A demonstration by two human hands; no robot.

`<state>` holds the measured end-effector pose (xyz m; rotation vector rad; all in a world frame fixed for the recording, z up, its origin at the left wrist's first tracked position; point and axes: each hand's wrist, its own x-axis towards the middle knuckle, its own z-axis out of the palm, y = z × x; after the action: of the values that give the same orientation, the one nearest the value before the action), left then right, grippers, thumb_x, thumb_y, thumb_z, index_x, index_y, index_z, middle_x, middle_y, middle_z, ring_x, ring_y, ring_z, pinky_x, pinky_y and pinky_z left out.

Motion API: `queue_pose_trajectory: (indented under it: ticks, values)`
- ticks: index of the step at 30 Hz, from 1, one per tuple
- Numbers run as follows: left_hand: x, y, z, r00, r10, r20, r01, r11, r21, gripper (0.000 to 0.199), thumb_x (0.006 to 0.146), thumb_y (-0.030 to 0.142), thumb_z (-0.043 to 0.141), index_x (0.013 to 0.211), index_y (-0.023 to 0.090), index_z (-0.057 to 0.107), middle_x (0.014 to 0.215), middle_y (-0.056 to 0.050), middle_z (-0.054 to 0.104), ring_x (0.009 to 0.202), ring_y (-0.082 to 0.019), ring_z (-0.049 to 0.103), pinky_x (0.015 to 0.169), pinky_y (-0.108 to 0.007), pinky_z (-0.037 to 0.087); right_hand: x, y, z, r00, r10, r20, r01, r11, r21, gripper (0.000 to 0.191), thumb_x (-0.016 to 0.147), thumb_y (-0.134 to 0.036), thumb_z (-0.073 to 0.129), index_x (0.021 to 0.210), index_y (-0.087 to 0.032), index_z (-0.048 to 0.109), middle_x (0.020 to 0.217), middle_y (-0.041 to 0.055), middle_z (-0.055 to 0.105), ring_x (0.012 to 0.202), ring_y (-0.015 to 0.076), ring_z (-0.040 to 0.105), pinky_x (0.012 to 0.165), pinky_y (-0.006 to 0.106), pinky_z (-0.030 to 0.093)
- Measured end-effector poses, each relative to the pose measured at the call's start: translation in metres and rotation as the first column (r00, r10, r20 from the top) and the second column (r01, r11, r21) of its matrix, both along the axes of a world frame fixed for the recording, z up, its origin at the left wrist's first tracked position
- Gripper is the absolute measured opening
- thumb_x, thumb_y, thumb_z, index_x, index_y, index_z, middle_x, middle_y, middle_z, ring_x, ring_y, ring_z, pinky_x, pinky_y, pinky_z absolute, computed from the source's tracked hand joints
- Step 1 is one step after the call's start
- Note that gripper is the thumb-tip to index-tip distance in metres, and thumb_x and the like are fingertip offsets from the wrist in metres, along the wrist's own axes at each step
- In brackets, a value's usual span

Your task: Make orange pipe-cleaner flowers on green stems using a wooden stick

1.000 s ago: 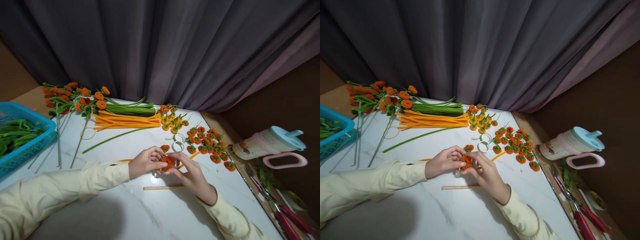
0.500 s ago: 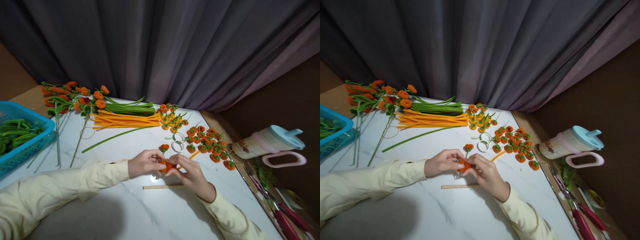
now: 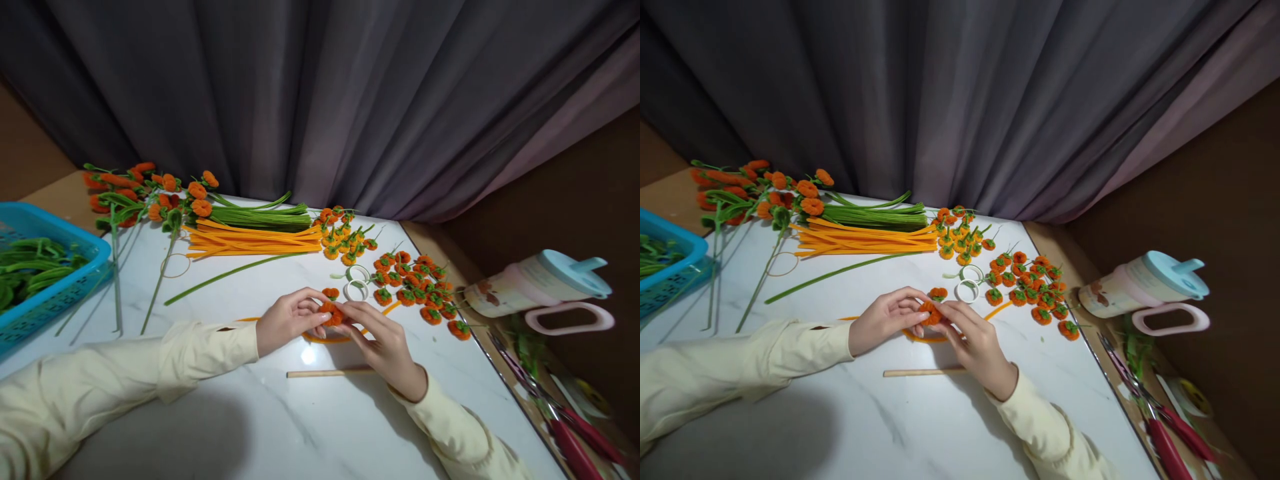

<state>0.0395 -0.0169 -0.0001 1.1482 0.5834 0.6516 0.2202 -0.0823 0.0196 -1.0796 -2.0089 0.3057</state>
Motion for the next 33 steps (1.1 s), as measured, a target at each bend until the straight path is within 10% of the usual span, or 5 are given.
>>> queue_pose_trajectory:
  ticks: [15, 33]
  values:
    - [-0.0007, 0.0028, 0.0034, 0.998, -0.035, -0.043, 0.032, 0.998, -0.052, 0.032, 0.067, 0.034, 0.075, 0.085, 0.012, 0.061, 0.071, -0.002, 0.063, 0.057, -0.010, 0.057, 0.058, -0.024, 0.044, 0.0081, -0.0035, -0.0103, 0.989, 0.062, 0.135, -0.070, 0.996, 0.054, 0.062, 0.087, 0.005, 0.033, 0.140, -0.027, 0.037, 0.109, 0.0110, 0.056, 0.105, 0.0184, 0.058, 0.081, 0.028, 0.055]
    - [-0.0018, 0.0013, -0.0024, 0.996, -0.076, -0.036, 0.073, 0.994, -0.086, 0.064, 0.070, 0.041, 0.073, 0.122, 0.008, 0.058, 0.063, -0.005, 0.067, 0.060, -0.015, 0.062, 0.059, -0.028, 0.050, 0.0011, 0.0001, -0.0010, 0.998, -0.039, 0.042, 0.038, 0.999, 0.020, 0.032, 0.091, -0.012, 0.050, 0.121, -0.021, 0.053, 0.092, 0.0070, 0.065, 0.080, 0.0162, 0.065, 0.070, 0.026, 0.056]
